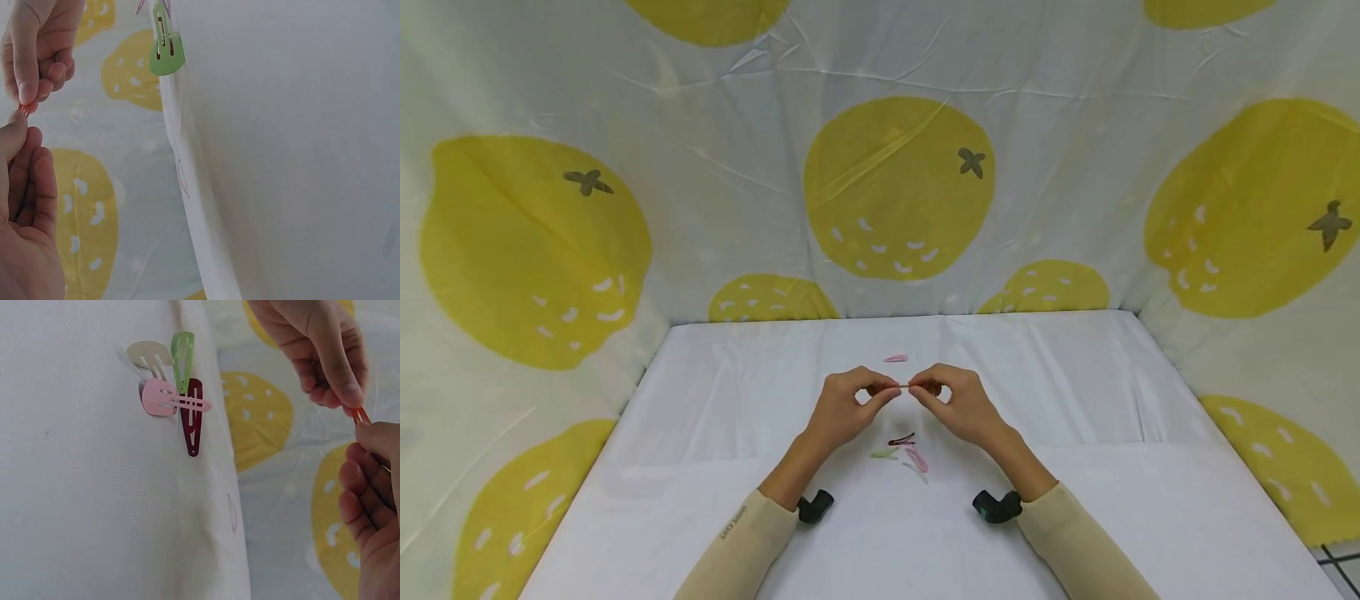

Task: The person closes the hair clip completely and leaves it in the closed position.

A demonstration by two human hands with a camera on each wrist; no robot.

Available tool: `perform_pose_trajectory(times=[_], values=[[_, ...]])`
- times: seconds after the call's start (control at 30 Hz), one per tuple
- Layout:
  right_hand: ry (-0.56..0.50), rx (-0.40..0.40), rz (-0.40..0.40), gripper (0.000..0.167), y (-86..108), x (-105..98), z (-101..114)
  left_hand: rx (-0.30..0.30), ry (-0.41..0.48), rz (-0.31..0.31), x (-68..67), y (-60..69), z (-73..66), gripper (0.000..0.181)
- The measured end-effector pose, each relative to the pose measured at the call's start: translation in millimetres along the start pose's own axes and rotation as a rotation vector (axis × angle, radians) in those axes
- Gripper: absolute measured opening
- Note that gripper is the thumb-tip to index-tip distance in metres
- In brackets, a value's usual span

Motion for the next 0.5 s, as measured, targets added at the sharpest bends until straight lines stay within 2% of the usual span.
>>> perform_pose_trajectory(times=[0.5], values=[[-0.008, 0.039, 0.033, 0.007, -0.5, -0.9, -2.8, -0.014, 0.037, -0.014, -0.5, -1.0, -1.0, 0.006]])
Point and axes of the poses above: each hand's wrist, its own y-axis away from the middle knuckle, its own x-axis out of the palm, z = x × y, the point moved 5 cm from there along -y, towards the middle knuckle, and after that the axes turned 14 degrees about x, right-handed, at the moved point
